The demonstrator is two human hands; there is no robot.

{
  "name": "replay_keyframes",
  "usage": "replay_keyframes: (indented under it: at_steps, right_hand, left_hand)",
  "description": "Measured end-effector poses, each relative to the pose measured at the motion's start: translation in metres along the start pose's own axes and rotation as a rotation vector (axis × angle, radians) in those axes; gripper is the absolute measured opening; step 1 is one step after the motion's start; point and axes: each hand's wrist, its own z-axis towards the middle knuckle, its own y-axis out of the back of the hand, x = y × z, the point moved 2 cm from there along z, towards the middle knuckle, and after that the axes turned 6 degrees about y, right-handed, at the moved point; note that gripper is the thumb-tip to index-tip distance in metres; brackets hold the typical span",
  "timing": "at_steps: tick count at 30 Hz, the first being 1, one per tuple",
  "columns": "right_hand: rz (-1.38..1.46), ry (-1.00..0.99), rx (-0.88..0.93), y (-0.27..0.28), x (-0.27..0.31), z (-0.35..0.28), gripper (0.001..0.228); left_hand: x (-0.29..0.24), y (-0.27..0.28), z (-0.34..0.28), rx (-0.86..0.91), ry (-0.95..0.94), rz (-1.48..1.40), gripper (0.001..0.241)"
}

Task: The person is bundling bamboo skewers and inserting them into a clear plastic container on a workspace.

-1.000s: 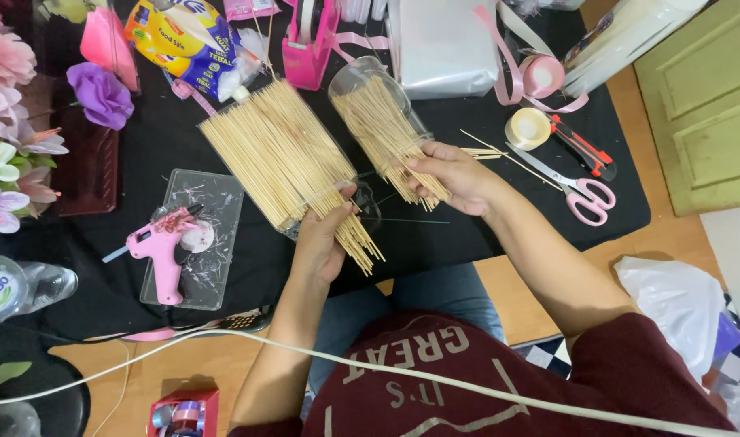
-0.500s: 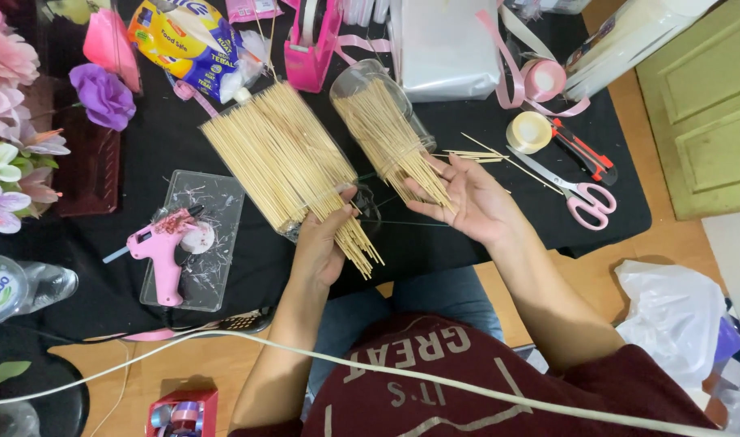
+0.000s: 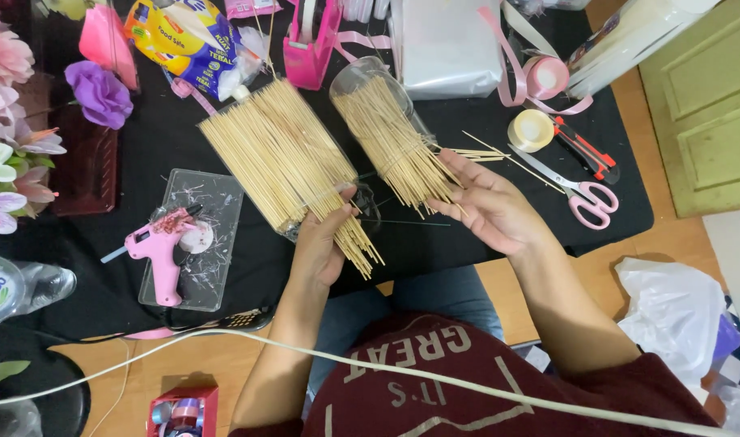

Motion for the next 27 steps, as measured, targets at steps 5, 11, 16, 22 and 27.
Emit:
replay_keyframes:
  at_steps: [5, 11, 16, 22, 27]
  right_hand:
    - [-0.055, -0.014, 0.007, 0.006, -0.002, -0.003, 0.074]
    - [-0.169, -0.033, 0.094, -0.011, 0.029, -0.013, 0.074]
    - [-0.228, -0.012, 0.079, -0.004, 0.019, -0.021, 0.075]
    - [-0.710, 0.217, 0.085, -0.018, 0.012, -0.032, 0.051]
    - [-0.670, 0.339, 0.150, -0.007, 0.000, -0.031, 0.060]
  left_hand:
    - [-0.001, -0.002, -0.004, -0.011, 0.008, 0.018, 0.045]
    - [-0.003, -0.005, -0.005, -0.012, 0.003, 0.033, 0.045]
    - [-0.002, -0.007, -0.009, -0.006, 0.002, 0.054, 0.045]
    - [-0.006, -0.012, -0.011, -0.013, 0.013, 0.100, 0.046]
    - [-0.004, -0.006, -0.008, -0.008, -0.002, 0.104, 0.047]
